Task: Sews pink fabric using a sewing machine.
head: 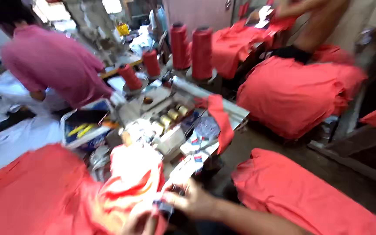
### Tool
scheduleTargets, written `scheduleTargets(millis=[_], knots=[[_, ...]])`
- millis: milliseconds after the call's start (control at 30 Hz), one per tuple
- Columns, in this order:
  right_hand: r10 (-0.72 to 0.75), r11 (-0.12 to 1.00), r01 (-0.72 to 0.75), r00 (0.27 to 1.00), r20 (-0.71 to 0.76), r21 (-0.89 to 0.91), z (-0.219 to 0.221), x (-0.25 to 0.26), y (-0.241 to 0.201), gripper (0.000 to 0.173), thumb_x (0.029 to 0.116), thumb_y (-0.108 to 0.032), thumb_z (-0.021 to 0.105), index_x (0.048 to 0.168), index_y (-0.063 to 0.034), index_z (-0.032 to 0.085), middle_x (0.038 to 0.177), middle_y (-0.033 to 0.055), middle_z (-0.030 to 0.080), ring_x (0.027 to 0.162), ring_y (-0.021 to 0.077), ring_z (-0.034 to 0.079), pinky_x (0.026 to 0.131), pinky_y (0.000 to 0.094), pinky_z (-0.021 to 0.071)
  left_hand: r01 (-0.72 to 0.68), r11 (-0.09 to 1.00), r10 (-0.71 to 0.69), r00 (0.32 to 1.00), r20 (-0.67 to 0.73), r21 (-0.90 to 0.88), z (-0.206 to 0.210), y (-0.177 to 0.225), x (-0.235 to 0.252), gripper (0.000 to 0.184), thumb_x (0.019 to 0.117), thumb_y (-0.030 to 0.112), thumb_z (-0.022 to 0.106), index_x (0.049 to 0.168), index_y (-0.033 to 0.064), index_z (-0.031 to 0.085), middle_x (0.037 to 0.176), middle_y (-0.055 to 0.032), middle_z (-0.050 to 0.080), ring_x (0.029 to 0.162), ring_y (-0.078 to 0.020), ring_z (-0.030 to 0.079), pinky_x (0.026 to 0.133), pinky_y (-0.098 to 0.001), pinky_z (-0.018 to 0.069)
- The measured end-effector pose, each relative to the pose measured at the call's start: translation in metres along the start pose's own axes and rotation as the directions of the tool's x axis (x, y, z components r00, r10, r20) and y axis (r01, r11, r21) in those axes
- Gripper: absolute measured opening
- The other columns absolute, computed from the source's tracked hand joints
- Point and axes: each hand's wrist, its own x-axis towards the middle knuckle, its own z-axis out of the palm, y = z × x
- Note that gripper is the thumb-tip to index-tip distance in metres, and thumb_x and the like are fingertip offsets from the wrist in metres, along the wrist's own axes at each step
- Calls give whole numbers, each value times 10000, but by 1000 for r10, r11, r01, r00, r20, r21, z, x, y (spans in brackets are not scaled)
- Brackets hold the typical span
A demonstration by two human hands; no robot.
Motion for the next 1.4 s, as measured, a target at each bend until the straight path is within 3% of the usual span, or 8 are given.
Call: scheduleTargets(millis=[133, 233, 467, 700, 900, 1033, 1233, 1400], knots=[[-15, 1000, 15, 998, -68, -13, 2, 3, 4, 111, 959, -30, 584, 968, 44, 666, 860, -43, 649, 759, -89, 569, 714, 103, 488, 27, 998, -38, 984, -173, -62, 13, -1, 11, 87, 898, -13, 668, 953, 33, 718, 899, 131, 740, 820, 56, 690, 764, -160, 595], [31, 999, -30, 997, -72, 19, 2, 1, 7, 100, 966, -33, 573, 964, -23, 673, 806, -118, 634, 662, -113, 526, 622, 86, 456, 41, 994, -60, 980, -191, -103, 15, -4, 15, 79, 890, -25, 690, 955, 2, 726, 900, 94, 752, 818, 26, 706, 768, -180, 609], [67, 993, -62, 996, -50, 101, 2, -4, 17, 135, 1008, -69, 527, 958, -78, 653, 756, -150, 597, 603, -107, 500, 575, 87, 441, 45, 995, -64, 973, -223, -89, 19, -11, 15, 106, 861, -61, 707, 962, -35, 724, 886, 67, 755, 788, 25, 702, 736, -167, 604], [44, 999, -44, 995, -85, 6, 3, -7, 25, 106, 976, -56, 587, 943, -28, 683, 798, -92, 665, 646, -96, 562, 599, 82, 474, 90, 986, -116, 973, -201, -138, 19, -12, 14, 339, 809, -66, 745, 1122, -59, 616, 986, 36, 765, 867, -32, 735, 788, -210, 620], [41, 999, -39, 995, -91, 25, 4, -6, 30, 97, 965, -46, 596, 953, -19, 688, 822, -86, 674, 658, -86, 575, 603, 89, 488, 107, 992, -119, 972, -203, -73, 19, -11, 17, 286, 820, -78, 711, 1083, -31, 611, 895, 73, 753, 783, 10, 709, 717, -173, 602], [-122, 988, 95, 963, -238, -122, -5, 10, 52, 84, 957, -76, 619, 979, -6, 660, 828, -81, 626, 685, -95, 537, 634, 90, 470, 112, 994, -107, 978, -177, 18, 2, -10, 38, 270, 826, -51, 718, 1059, -8, 590, 878, 78, 735, 766, 17, 699, 701, -167, 598], [-22, 980, -52, 930, -367, -190, 4, 36, 89, 177, 976, -111, 618, 1050, 48, 597, 808, 9, 611, 654, -25, 573, 639, 147, 512, 182, 958, -153, 978, -144, 220, -17, -30, 86, 326, 802, 5, 792, 1077, 4, 617, 783, 65, 663, 673, 43, 615, 641, -149, 533], [-8, 968, -78, 938, -346, -237, 4, 30, 103, 253, 993, -148, 615, 1090, 85, 605, 815, 50, 631, 638, 9, 591, 625, 172, 528, 283, 957, -275, 954, -119, 59, -15, -51, 90, 270, 812, -45, 769, 1016, 50, 617, 752, 69, 684, 641, -6, 656, 614, -193, 574]])
